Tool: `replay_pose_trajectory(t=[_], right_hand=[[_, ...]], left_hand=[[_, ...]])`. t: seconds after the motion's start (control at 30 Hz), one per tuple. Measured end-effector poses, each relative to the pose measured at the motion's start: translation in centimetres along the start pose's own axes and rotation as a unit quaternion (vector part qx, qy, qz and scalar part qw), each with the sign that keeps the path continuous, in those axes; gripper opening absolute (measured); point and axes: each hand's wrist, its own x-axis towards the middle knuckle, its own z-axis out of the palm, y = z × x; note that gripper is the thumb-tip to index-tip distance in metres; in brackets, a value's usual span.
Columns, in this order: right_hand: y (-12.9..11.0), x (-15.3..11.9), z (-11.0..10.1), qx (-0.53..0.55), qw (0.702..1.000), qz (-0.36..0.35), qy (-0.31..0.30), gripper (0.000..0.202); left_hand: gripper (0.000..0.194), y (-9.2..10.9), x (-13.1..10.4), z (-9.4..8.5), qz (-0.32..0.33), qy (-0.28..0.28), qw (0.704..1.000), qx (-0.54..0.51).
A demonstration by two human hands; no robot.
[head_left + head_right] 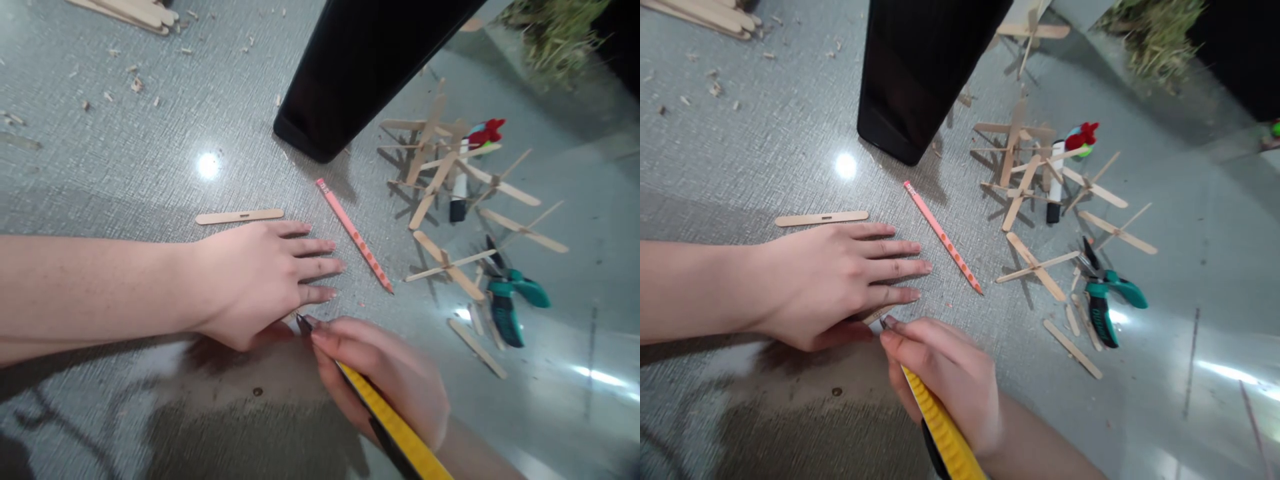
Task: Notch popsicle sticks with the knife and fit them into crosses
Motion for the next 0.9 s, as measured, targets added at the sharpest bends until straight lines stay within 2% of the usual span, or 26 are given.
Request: replay_pose_trajectory(t=[0.3,0.5,0.67,0.9], right_hand=[[0.06,-0.58,0.33,0.031,0.999,0.002,0.032,0.025],[0.28,-0.57,0.24,0.007,1.0,0.0,0.019,0.022],[0.22,-0.2,0.21,-0.008,1.0,-0.015,0.02,0.022],[-0.24,0.3,0.27,0.016,1.0,-0.009,0.006,0.026]], left_hand=[[0.058,0.01,-0.23,-0.08,-0.002,0.028,1.0,-0.003],[0.059,0.01,-0.1,0.06,-0.01,0.013,1.0,-0.01],[0.06,0.0,-0.08,0.32,0.002,0.033,0.999,0.001],[0.061,0.02,0.01,-0.09,-0.01,-0.011,1.0,0.005]])
